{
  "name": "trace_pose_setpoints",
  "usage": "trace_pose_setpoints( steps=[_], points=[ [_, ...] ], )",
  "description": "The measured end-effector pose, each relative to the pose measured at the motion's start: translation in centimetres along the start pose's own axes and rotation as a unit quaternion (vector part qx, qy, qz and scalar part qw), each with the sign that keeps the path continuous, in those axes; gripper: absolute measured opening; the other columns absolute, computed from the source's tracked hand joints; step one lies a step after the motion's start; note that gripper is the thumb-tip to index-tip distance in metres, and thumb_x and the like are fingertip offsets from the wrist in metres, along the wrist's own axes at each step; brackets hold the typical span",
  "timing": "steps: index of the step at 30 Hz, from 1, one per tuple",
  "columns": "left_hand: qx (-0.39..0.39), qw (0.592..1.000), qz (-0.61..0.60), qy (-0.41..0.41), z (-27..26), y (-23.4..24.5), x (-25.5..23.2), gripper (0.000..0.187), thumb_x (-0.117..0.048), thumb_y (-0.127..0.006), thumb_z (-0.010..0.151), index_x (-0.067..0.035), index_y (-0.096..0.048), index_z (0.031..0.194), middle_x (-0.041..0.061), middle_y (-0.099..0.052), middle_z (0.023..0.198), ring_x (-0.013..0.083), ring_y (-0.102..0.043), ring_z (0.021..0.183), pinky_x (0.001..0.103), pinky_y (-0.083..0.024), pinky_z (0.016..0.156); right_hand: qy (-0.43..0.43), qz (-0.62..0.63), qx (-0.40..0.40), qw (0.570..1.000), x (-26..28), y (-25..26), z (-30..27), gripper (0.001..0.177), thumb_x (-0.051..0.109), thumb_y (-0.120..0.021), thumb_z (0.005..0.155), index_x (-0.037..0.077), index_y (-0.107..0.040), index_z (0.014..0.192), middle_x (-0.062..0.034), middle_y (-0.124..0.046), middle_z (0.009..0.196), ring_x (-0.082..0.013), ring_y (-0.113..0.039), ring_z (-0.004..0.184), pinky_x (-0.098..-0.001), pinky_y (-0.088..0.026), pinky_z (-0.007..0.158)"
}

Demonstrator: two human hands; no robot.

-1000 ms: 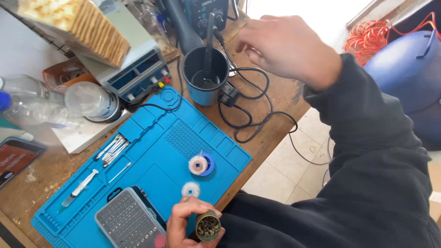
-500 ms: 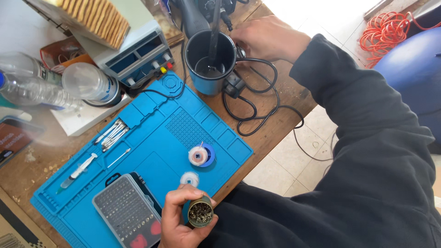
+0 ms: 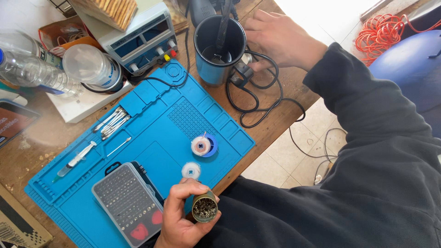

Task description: The person cleans a blue work mat with a toothbrush, then wipes a smartphone screen. They handle a small plastic case, a soldering iron, and a circuit board, moving items around the cluttered workspace.

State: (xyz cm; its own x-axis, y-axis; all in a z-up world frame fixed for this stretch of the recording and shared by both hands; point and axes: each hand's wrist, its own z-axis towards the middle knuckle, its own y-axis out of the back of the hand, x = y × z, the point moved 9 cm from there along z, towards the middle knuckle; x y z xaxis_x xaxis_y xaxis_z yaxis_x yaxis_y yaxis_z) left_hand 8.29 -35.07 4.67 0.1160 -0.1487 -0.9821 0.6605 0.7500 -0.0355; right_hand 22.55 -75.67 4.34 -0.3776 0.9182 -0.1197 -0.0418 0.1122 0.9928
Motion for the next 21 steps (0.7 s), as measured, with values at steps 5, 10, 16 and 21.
trace_pose_setpoints(
  steps=[5,10,16,21],
  points=[
    [-0.003,1.0,0.004,-0.005,0.1,0.1,0.1,0.048,-0.027,-0.094,0.097,-0.013,-0.063,0.13,0.007,-0.086,0.102,0.0234,-0.081,0.1,0.039,-0.062,0.096,-0.063,0.08,0.057,0.993,0.2,2.0,-2.1,0.057,0.043,-0.094,0.087,0.022,-0.069,0.133,-0.0077,-0.074,0.121,-0.0375,-0.07,0.119,-0.0567,-0.059,0.088],
    [0.025,0.99,-0.067,0.12,-0.3,0.2,0.8,0.052,-0.023,-0.091,0.098,-0.01,-0.062,0.139,0.014,-0.083,0.113,0.0228,-0.085,0.107,0.036,-0.066,0.099,-0.318,-0.015,0.247,0.915,-0.6,5.4,-8.3,0.041,0.055,-0.065,0.102,0.037,-0.08,0.136,-0.0063,-0.089,0.123,-0.0433,-0.084,0.109,-0.059,-0.064,0.089],
    [0.059,0.967,-0.124,0.216,0.5,-1.1,2.5,0.045,-0.024,-0.073,0.111,-0.01,-0.057,0.151,0.011,-0.078,0.119,0.0216,-0.078,0.114,0.038,-0.059,0.108,-0.22,0.015,0.21,0.952,8.9,9.7,-11.7,0.037,0.063,-0.079,0.091,0.042,-0.083,0.121,0.0147,-0.083,0.099,-0.0175,-0.079,0.109,-0.042,-0.062,0.086],
    [0.084,0.968,-0.079,0.221,0.2,-0.9,2.1,0.048,-0.033,-0.069,0.113,-0.014,-0.057,0.156,0.008,-0.074,0.133,0.0196,-0.075,0.123,0.036,-0.056,0.108,0.103,0.298,0.066,0.947,22.9,14.5,-6.1,0.04,0.059,-0.082,0.097,0.026,-0.079,0.119,0.0082,-0.075,0.091,-0.02,-0.067,0.077,-0.0397,-0.054,0.07]
  ],
)
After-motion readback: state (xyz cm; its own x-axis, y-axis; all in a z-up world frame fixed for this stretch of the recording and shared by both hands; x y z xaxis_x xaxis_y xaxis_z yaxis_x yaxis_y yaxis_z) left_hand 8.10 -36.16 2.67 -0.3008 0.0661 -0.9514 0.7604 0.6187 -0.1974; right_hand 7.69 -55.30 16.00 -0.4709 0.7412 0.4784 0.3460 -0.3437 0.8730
